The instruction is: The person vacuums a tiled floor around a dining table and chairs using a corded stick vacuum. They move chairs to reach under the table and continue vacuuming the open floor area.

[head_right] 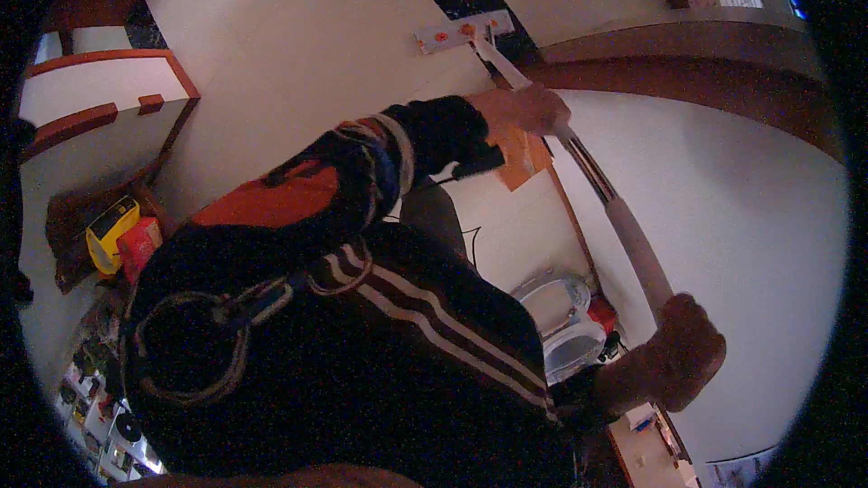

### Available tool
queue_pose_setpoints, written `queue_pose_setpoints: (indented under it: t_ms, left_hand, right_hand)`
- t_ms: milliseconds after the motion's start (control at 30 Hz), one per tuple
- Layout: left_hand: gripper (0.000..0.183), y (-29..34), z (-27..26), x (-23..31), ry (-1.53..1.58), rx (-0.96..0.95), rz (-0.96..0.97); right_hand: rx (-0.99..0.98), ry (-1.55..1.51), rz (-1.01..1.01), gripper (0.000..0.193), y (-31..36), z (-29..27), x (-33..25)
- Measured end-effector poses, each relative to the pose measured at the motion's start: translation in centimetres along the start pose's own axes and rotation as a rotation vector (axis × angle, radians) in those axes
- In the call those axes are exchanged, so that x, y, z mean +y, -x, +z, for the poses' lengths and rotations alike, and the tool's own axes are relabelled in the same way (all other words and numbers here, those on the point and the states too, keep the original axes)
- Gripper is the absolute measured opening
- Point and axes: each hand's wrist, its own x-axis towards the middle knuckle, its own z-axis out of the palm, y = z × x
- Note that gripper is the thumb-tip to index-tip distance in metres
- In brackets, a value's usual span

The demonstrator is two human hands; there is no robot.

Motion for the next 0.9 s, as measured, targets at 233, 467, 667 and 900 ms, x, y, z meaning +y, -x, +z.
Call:
queue_pose_setpoints:
  t_ms: [233,467,667,900]
  left_hand:
    - [0.031,1.9,5.8,8.3,0.122,-0.269,-0.007]
    - [0.035,8.0,5.5,10.1,0.110,-0.396,-0.119]
    - [0.034,17.3,7.3,13.6,0.148,-0.206,-0.348]
    - [0.042,27.0,10.2,16.8,0.339,0.013,-0.714]
  right_hand:
    - [0.276,-0.371,0.545,0.025,6.1,-11.2,0.4]
    - [0.399,-0.454,0.745,0.027,4.0,-11.1,0.5]
    - [0.103,-0.520,0.822,0.030,1.7,-11.6,0.6]
    - [-0.342,-0.688,0.818,0.036,2.7,-6.2,0.5]
